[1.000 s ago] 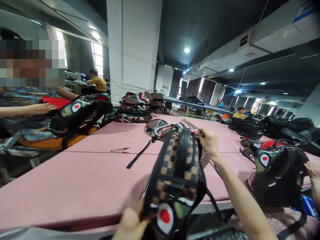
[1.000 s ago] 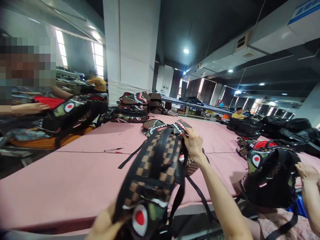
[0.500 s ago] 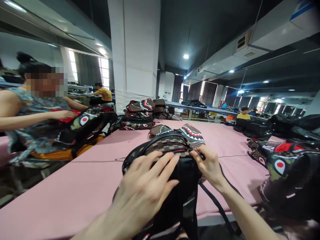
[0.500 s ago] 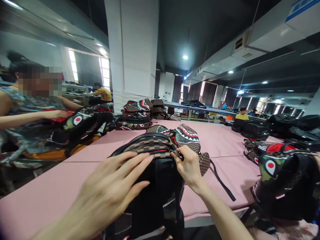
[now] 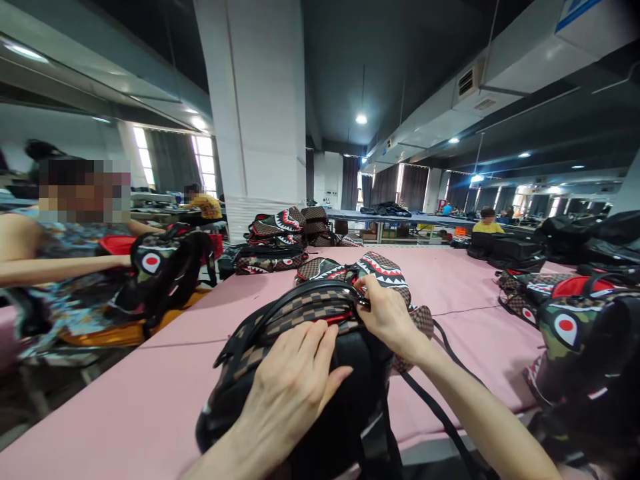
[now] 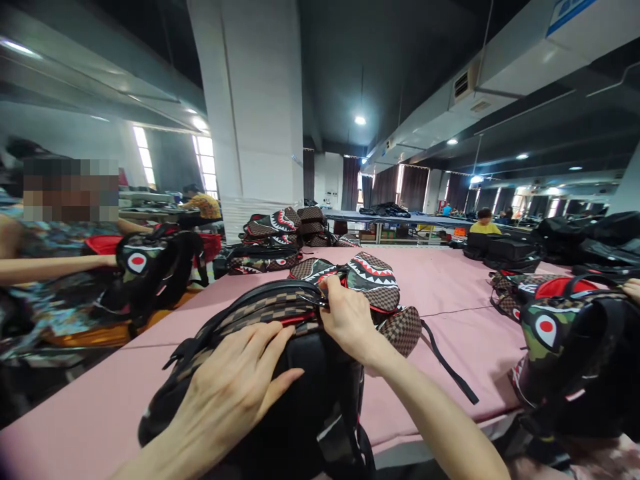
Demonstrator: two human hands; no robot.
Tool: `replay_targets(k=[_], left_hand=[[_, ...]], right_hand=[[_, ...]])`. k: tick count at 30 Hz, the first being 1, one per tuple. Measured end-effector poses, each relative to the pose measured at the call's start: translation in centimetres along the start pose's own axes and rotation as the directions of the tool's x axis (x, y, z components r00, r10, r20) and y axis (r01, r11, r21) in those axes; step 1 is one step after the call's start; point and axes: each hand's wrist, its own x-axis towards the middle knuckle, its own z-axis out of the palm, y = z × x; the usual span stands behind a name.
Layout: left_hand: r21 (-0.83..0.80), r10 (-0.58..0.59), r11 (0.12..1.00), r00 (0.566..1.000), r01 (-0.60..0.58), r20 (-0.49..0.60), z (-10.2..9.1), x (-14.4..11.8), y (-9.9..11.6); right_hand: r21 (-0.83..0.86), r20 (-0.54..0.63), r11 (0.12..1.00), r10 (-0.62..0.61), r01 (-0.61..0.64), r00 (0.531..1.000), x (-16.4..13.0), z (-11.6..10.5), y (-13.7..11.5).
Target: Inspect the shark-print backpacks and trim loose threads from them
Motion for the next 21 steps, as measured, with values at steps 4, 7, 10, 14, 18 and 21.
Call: replay_targets(k=[4, 7, 10, 14, 18, 21], left_hand=[[0.013, -0.021, 1.0, 1.0, 0.021, 0.01, 0.1, -0.4, 0.2], [0.037, -0.021, 0.999, 0.999, 0.02, 0.026, 0.5, -1.0, 0.3], [0.009, -0.05, 0.999, 0.992, 0.049, 0.116, 0.9, -0.8, -0.3], [-0.058, -0.131, 0.985, 0.919, 0.163, 0.372, 0.8, 1.6, -2.2], [-0.115, -0.128, 0.949, 0.694, 0.293, 0.709, -0.2, 4.0, -3.8], [-0.154, -0.07, 0.947, 0.648, 0.282, 0.758, -0.8, 4.4, -4.2]], right_hand=[[0.368, 0.019, 0.929, -0.058, 0.047, 0.998, 1.7, -0.1, 1.2], [0.555, 0.057, 0.832, -0.05, 0.01, 0.997, 2.9, 0.9, 1.5], [0.709, 0.09, 0.7, 0.029, -0.085, 0.995, 3.1, 1.9, 1.0], [0.775, 0.011, 0.623, 0.147, -0.101, 0.989, 0.9, 1.8, -0.4], [0.76, -0.017, 0.65, 0.039, -0.012, 0.999, -0.6, 1.0, -0.8], [0.765, 0.102, 0.643, -0.061, -0.039, 0.993, 1.0, 0.7, -0.1]])
